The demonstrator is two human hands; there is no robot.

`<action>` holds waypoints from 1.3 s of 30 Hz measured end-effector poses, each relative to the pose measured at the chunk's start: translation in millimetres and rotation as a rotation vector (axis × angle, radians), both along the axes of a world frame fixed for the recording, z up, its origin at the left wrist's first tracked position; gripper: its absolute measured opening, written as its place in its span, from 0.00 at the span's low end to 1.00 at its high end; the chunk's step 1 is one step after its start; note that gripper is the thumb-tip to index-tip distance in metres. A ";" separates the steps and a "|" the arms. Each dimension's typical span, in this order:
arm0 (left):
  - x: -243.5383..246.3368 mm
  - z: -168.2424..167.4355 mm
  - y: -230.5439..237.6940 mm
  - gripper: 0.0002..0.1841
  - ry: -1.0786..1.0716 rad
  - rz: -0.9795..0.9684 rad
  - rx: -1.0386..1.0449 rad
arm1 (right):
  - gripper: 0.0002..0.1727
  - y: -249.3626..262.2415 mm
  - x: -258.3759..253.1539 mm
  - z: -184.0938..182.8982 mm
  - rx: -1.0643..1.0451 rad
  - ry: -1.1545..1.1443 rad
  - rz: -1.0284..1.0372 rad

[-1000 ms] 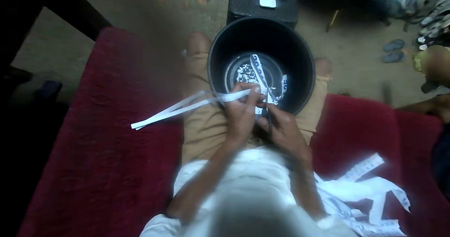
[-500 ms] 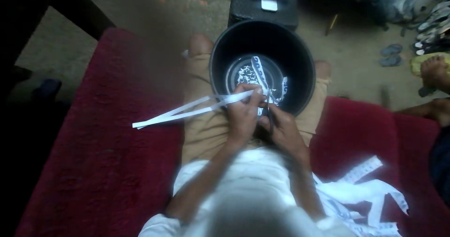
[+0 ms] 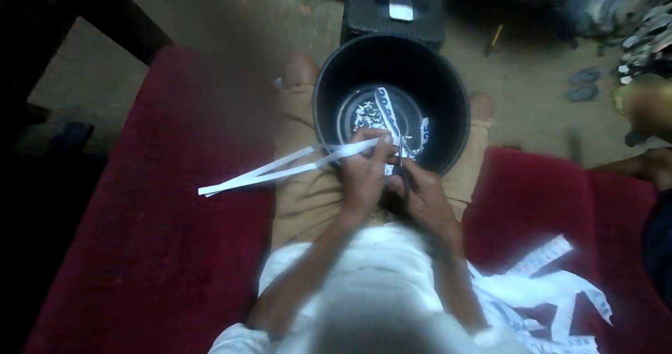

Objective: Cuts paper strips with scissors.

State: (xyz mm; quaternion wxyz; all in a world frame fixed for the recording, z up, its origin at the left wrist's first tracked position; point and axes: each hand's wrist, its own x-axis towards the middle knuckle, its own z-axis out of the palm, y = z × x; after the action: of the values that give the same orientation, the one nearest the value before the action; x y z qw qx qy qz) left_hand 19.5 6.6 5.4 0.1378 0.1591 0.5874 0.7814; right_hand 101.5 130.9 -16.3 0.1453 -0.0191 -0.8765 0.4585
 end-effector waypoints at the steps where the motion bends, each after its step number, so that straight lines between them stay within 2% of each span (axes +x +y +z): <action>1: 0.0 0.4 0.5 0.08 -0.001 0.005 0.007 | 0.23 0.0 0.3 -0.3 -0.004 0.006 0.002; 8: 0.1 0.6 2.9 0.07 0.010 0.022 0.032 | 0.20 -0.7 1.1 -2.1 -0.077 0.012 -0.002; 13: 0.1 -0.3 2.0 0.07 -0.030 0.024 0.047 | 0.22 -0.5 4.3 -2.1 -0.175 -0.072 -0.006; 16: 0.7 0.9 0.7 0.08 -0.047 0.025 0.066 | 0.25 0.4 6.6 -0.2 -0.151 -0.111 0.031; 24: 2.5 0.9 -0.1 0.07 -0.022 0.019 0.067 | 0.21 -0.6 3.5 0.6 -0.082 -0.057 0.035; 29: 2.9 2.1 0.6 0.07 0.008 0.035 0.041 | 0.27 -0.5 1.6 1.0 -0.054 -0.039 0.034; 39: 3.0 1.4 1.6 0.06 0.011 0.025 0.027 | 0.25 0.1 1.0 0.2 -0.060 -0.044 0.031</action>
State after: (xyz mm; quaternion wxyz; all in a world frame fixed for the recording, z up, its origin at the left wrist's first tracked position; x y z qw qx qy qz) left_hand 22.6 8.2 6.8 0.1229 0.1579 0.5796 0.7899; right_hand 102.4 131.0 -16.1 0.1182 -0.0199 -0.8656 0.4862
